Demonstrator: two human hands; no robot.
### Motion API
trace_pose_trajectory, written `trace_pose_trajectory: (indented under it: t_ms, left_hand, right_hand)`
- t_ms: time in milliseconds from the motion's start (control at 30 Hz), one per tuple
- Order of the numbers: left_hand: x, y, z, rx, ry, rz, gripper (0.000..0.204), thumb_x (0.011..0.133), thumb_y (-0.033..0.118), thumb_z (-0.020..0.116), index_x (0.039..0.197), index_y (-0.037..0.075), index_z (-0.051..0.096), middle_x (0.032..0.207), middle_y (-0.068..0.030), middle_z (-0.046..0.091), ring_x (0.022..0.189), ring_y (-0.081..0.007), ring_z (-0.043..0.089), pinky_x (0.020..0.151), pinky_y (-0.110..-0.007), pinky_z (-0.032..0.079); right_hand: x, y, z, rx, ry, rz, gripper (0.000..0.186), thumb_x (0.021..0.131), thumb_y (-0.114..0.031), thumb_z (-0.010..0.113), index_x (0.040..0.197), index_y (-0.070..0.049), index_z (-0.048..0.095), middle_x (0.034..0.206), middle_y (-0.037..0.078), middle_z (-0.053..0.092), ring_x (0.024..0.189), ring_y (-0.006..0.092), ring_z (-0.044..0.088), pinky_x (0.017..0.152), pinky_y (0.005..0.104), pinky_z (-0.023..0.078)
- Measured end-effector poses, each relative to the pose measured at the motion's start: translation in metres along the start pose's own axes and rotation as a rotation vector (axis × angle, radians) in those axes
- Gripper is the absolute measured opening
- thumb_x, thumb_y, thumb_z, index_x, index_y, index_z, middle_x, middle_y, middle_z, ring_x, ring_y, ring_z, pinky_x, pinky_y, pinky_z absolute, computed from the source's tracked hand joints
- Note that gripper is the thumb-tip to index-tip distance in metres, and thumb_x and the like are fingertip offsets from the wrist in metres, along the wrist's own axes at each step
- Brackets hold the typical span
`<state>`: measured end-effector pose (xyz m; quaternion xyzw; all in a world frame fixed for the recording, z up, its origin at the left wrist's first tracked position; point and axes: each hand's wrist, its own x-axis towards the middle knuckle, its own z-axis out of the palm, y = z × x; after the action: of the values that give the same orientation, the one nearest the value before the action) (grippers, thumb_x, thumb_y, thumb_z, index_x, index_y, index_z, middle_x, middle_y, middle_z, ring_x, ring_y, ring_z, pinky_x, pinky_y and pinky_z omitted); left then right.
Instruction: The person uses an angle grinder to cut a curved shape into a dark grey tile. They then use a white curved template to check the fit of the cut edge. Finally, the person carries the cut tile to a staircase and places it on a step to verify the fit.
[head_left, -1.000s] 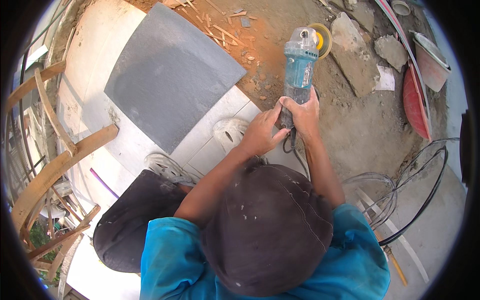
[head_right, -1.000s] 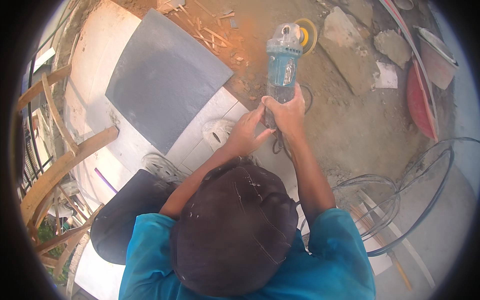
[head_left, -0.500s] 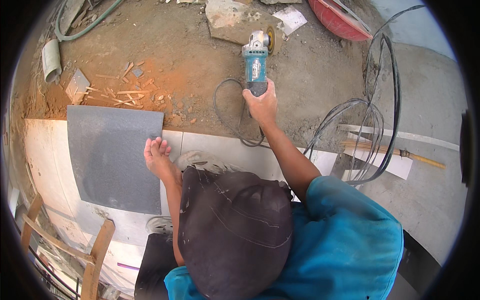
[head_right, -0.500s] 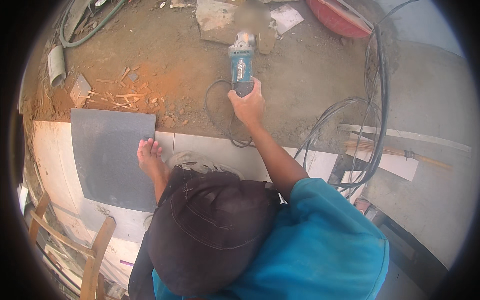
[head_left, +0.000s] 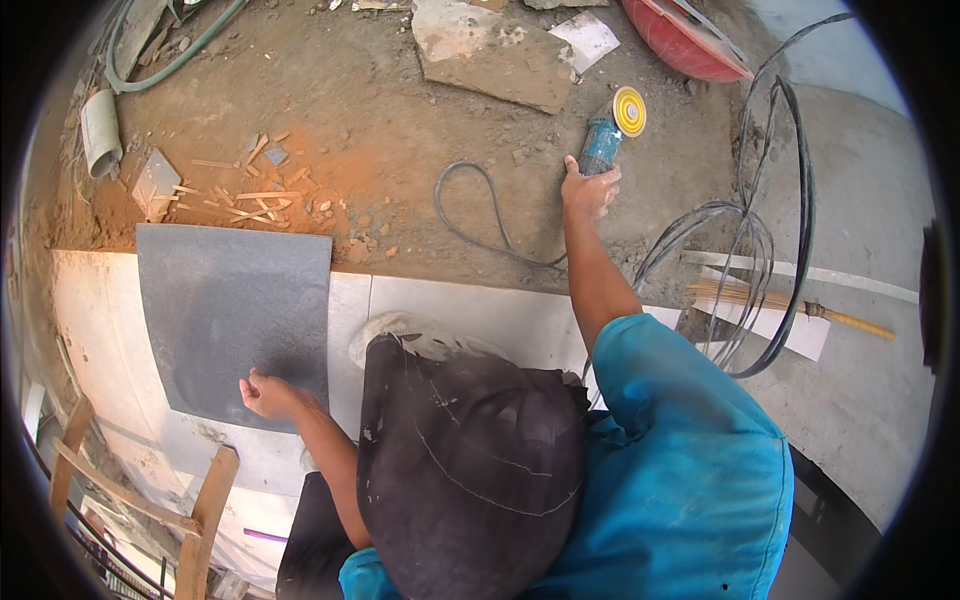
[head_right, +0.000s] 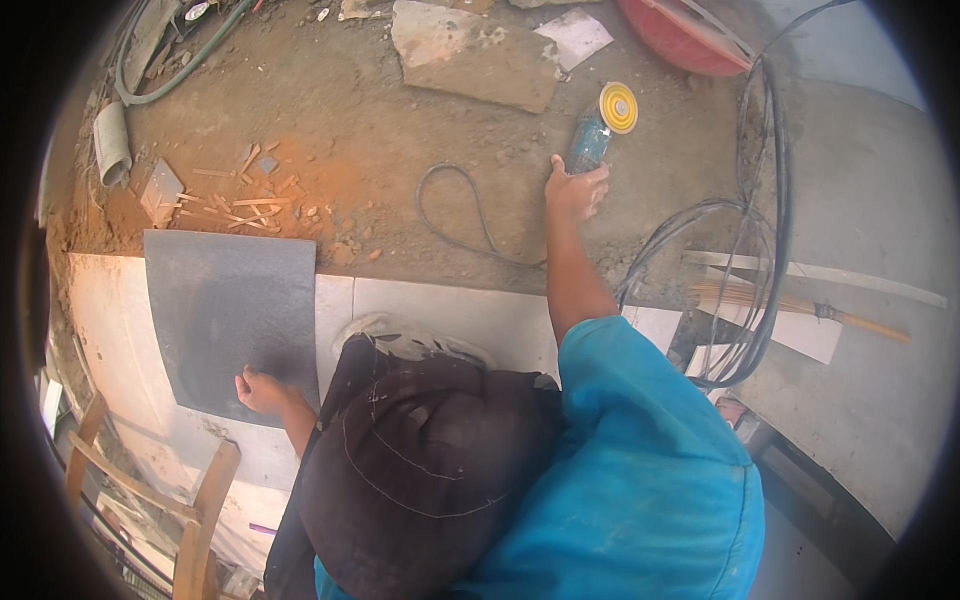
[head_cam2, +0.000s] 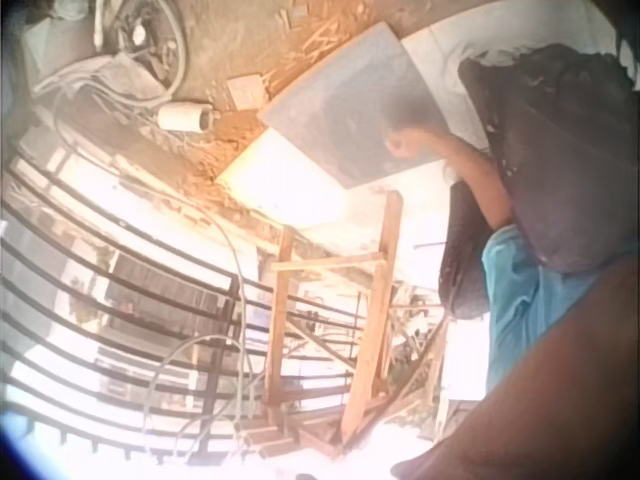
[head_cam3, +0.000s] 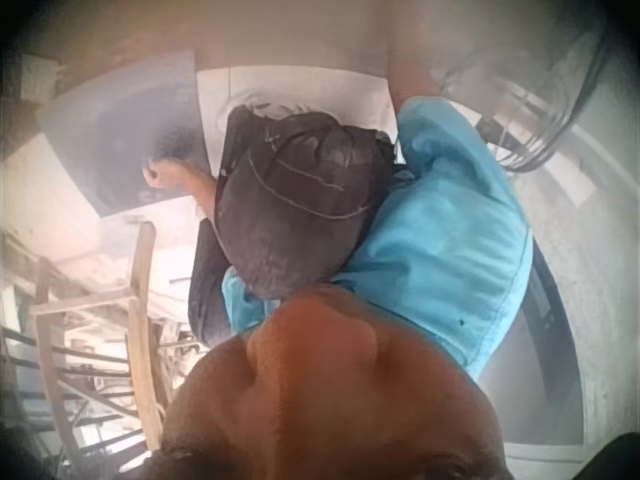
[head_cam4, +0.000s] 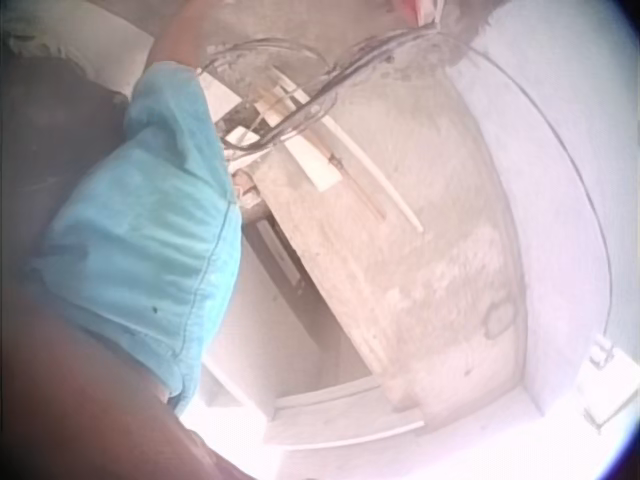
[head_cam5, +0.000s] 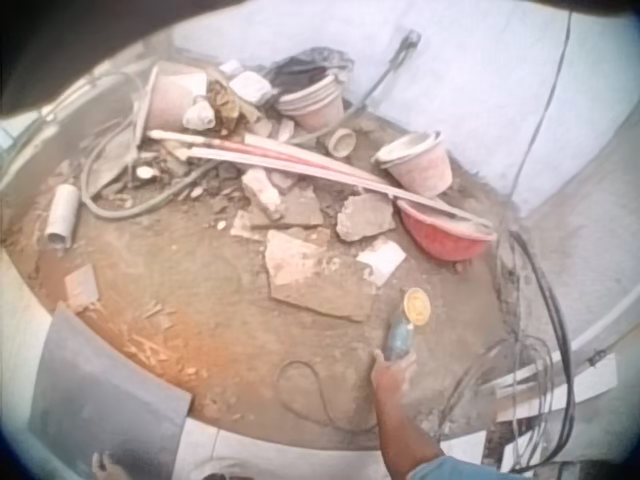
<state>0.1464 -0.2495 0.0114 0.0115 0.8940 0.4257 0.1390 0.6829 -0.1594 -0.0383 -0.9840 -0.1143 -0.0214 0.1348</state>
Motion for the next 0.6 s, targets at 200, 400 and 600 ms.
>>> trace_pose_trajectory:
  t_ms: [200,400,600]
  left_hand:
    - [0.04,-0.028,-0.053,0.449,0.127,-0.194,0.051,0.085,0.029,0.064,0.119,-0.008,0.062,0.119,-0.0314,0.058,0.109,-0.0384,0.061,0.09,-0.046,0.051]
    - [0.053,-0.055,-0.075,0.446,0.154,-0.393,0.06,0.085,0.041,0.06,0.116,-0.011,0.065,0.124,-0.0364,0.055,0.114,-0.0461,0.058,0.097,-0.051,0.048]
    - [0.034,-0.042,-0.062,0.644,0.216,-0.388,0.065,0.087,0.045,0.062,0.132,-0.001,0.057,0.133,-0.027,0.051,0.124,-0.0404,0.053,0.104,-0.05,0.045]
  right_hand:
    - [-0.009,-0.016,-0.004,-0.044,-0.013,0.041,0.091,0.069,-0.049,0.086,0.136,-0.013,0.037,0.131,0.017,0.05,0.126,0.0362,0.048,0.096,0.0569,0.044]
    - [0.003,-0.004,0.005,-0.053,-0.044,-0.008,0.097,0.065,-0.051,0.088,0.137,-0.01,0.036,0.131,0.018,0.05,0.126,0.0369,0.047,0.097,0.059,0.043]
    - [-0.045,-0.032,-0.017,0.114,0.226,-0.597,0.073,0.079,-0.037,0.082,0.132,-0.003,0.045,0.121,0.015,0.055,0.11,0.032,0.053,0.096,0.0491,0.043]
